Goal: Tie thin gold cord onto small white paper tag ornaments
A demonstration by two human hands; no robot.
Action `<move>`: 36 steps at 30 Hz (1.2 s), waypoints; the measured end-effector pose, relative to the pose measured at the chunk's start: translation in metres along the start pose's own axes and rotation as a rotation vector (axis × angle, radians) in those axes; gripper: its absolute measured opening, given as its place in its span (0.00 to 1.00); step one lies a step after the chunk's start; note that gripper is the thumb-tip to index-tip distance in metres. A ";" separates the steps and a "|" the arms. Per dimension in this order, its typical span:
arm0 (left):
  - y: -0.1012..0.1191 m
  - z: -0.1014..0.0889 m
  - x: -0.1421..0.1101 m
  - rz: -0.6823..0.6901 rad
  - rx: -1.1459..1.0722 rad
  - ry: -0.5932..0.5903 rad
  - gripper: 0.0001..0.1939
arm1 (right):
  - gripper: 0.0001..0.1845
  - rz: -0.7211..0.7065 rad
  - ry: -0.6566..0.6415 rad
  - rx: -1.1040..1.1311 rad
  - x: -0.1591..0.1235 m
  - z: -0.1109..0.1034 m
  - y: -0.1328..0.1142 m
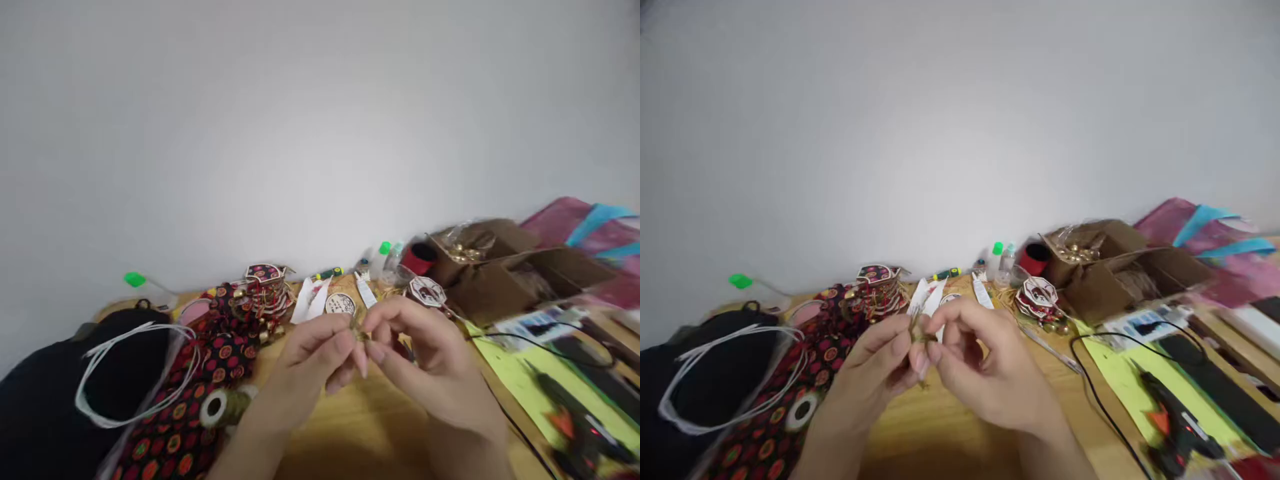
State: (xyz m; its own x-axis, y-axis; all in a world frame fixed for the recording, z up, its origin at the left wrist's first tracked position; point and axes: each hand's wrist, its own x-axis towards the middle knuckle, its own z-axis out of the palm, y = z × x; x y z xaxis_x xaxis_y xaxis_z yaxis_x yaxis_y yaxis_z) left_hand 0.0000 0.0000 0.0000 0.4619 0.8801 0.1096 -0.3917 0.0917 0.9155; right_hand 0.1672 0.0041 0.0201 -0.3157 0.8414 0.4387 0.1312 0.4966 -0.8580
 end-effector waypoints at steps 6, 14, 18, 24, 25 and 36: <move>0.000 0.001 0.001 0.162 0.001 0.101 0.17 | 0.11 -0.225 0.158 -0.128 -0.009 0.005 -0.002; -0.004 -0.002 0.001 0.528 0.332 0.247 0.15 | 0.21 -0.283 0.114 -0.261 -0.008 0.010 -0.011; -0.001 -0.001 -0.004 0.695 0.599 0.311 0.11 | 0.22 -0.217 0.101 -0.131 -0.012 0.014 -0.011; 0.003 -0.001 -0.009 0.777 0.733 0.257 0.10 | 0.24 -0.027 -0.036 0.365 -0.013 0.022 -0.006; 0.004 -0.001 -0.009 0.783 0.721 0.249 0.10 | 0.22 0.001 -0.081 0.472 -0.013 0.024 -0.004; 0.006 -0.003 -0.010 0.795 0.563 0.262 0.13 | 0.18 0.260 -0.266 1.107 -0.008 0.035 0.003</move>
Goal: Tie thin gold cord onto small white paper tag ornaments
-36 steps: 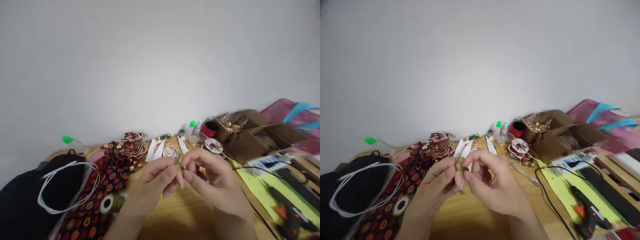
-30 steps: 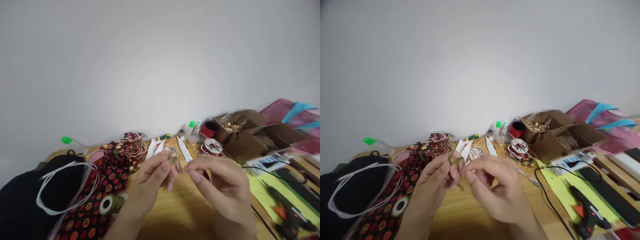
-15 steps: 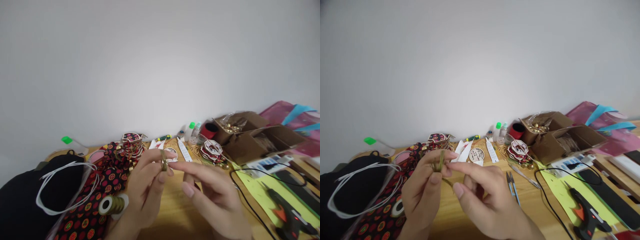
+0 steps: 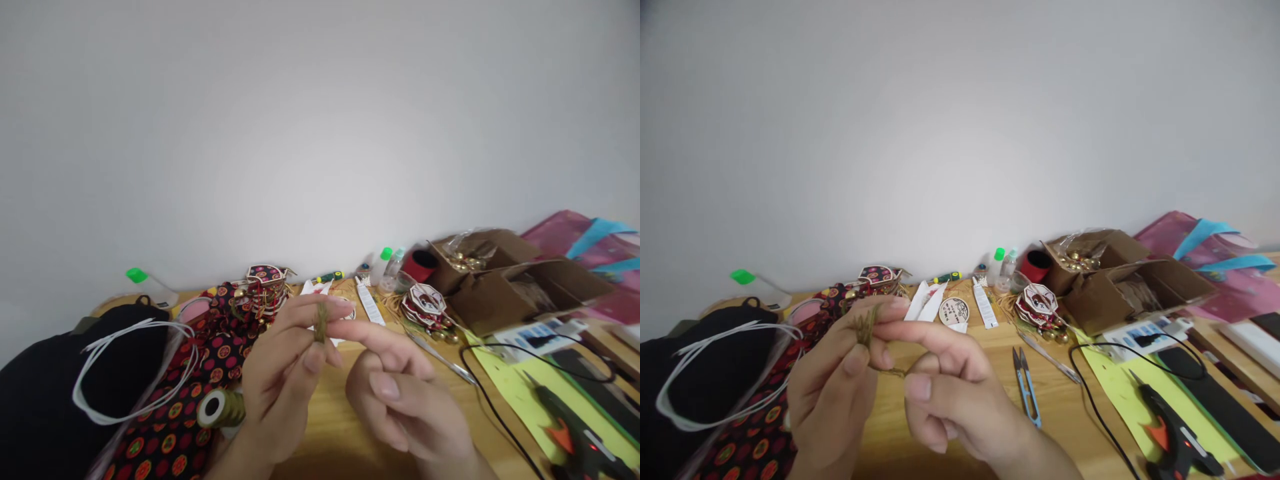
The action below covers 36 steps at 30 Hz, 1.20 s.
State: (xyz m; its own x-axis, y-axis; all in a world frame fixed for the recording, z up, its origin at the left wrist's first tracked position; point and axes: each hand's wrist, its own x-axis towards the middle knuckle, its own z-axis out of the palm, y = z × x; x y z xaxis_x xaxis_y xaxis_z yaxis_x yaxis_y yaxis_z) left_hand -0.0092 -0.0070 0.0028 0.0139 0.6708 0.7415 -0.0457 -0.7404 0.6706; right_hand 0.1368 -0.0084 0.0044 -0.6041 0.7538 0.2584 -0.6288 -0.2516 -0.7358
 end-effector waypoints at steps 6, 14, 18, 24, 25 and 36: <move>0.000 0.000 0.002 0.031 0.084 -0.020 0.13 | 0.20 0.029 0.034 0.210 0.004 0.005 0.000; 0.000 -0.001 0.006 0.092 0.256 -0.078 0.10 | 0.16 0.032 0.039 0.131 0.004 0.001 -0.005; 0.003 -0.003 0.005 0.039 0.196 -0.113 0.10 | 0.11 -0.142 0.265 -0.280 -0.001 0.002 -0.005; 0.004 -0.005 0.008 -0.217 -0.150 -0.189 0.17 | 0.21 -0.717 0.457 -1.134 -0.007 0.003 -0.015; 0.004 -0.004 0.009 -0.248 -0.193 -0.222 0.18 | 0.22 -0.683 0.398 -1.220 -0.007 0.003 -0.017; 0.003 0.000 0.012 -0.376 -0.286 -0.331 0.19 | 0.16 -0.582 0.268 -1.419 -0.002 0.002 -0.022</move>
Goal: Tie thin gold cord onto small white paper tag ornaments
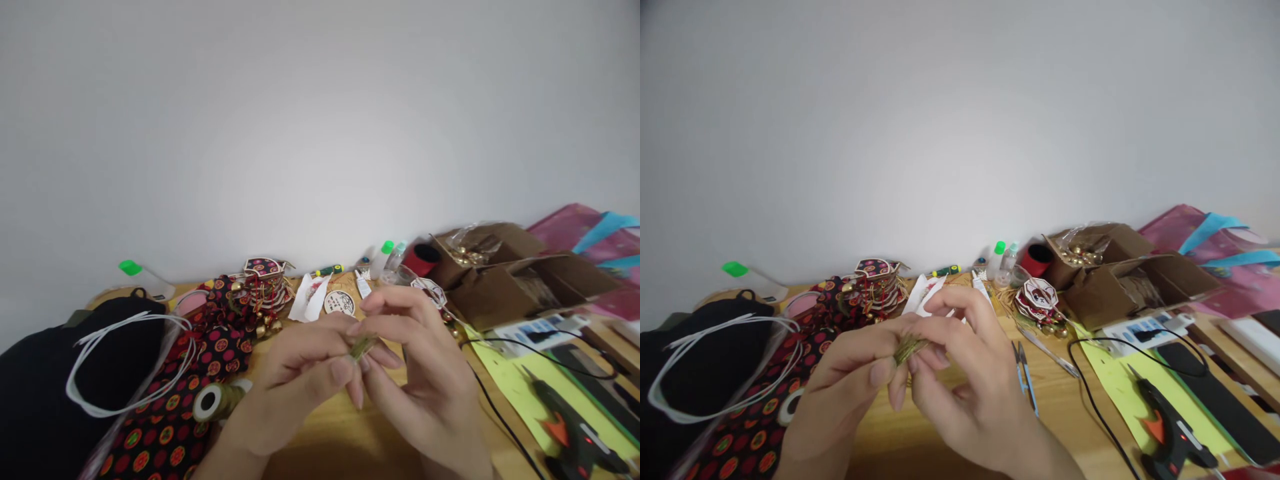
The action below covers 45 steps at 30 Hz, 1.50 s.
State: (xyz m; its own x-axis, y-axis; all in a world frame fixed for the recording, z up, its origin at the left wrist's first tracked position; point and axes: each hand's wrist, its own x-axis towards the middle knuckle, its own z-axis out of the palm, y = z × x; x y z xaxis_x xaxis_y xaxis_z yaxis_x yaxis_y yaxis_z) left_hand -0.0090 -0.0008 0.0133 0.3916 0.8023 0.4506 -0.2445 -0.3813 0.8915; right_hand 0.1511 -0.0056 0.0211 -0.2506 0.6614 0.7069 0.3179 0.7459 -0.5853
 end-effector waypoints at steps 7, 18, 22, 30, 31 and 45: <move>0.005 0.001 0.001 0.055 0.089 0.001 0.18 | 0.14 -0.018 0.022 0.037 -0.003 0.000 0.002; 0.005 0.008 -0.002 0.317 0.376 0.164 0.09 | 0.15 -0.132 0.156 -0.072 -0.003 0.004 0.002; 0.002 0.008 -0.005 0.452 0.612 0.215 0.09 | 0.14 -0.108 0.158 -0.049 -0.003 0.003 0.000; 0.002 0.009 -0.024 0.488 0.901 0.287 0.07 | 0.15 -0.119 0.126 -0.095 -0.002 -0.004 -0.012; 0.002 0.010 -0.023 0.470 0.871 0.328 0.07 | 0.14 -0.121 0.129 -0.107 -0.002 -0.004 -0.012; -0.002 0.005 0.001 -0.013 0.010 0.069 0.18 | 0.14 -0.166 0.183 -0.299 0.000 -0.003 0.001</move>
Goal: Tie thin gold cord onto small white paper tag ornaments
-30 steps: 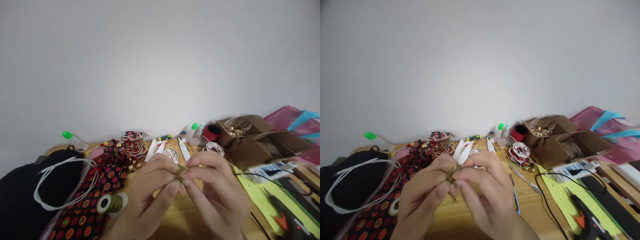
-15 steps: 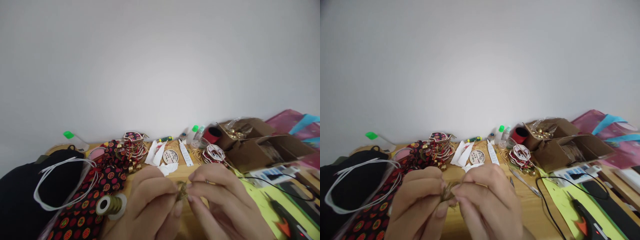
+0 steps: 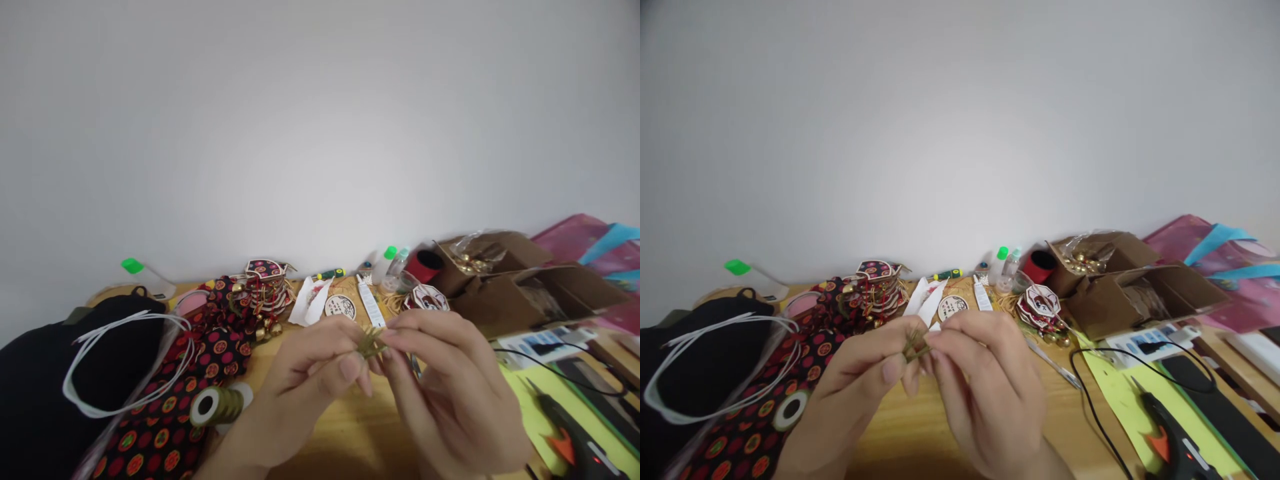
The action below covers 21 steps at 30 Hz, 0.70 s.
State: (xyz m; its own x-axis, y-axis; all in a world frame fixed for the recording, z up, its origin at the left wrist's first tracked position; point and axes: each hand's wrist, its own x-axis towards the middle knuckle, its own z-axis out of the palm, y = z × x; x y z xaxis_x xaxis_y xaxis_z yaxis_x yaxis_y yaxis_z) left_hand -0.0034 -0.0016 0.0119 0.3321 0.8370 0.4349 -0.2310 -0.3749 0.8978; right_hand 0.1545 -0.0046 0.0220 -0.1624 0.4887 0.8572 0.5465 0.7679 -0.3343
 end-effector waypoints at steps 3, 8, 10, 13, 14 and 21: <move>-0.001 0.001 0.000 -0.065 -0.064 -0.029 0.17 | 0.13 -0.015 0.000 -0.017 0.001 -0.001 0.000; -0.001 0.002 0.000 -0.095 -0.193 -0.033 0.18 | 0.11 -0.038 0.028 -0.037 0.001 -0.002 -0.001; 0.000 0.002 0.000 -0.087 -0.238 -0.029 0.19 | 0.10 -0.043 0.032 -0.031 0.000 0.000 -0.002; -0.001 0.001 0.000 -0.082 -0.287 -0.009 0.19 | 0.09 -0.041 0.018 0.019 -0.002 0.002 -0.003; -0.001 0.001 -0.001 -0.084 -0.300 0.000 0.19 | 0.09 -0.044 0.010 0.035 -0.003 0.002 -0.003; -0.002 0.000 -0.002 -0.036 -0.298 -0.023 0.19 | 0.05 -0.103 -0.097 0.038 -0.004 -0.006 -0.005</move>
State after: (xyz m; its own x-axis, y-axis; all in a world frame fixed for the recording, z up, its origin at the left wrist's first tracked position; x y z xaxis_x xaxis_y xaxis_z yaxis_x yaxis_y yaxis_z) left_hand -0.0033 -0.0028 0.0097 0.3648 0.8372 0.4074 -0.4759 -0.2084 0.8545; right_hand 0.1575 -0.0126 0.0222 -0.2958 0.4433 0.8462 0.4915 0.8302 -0.2631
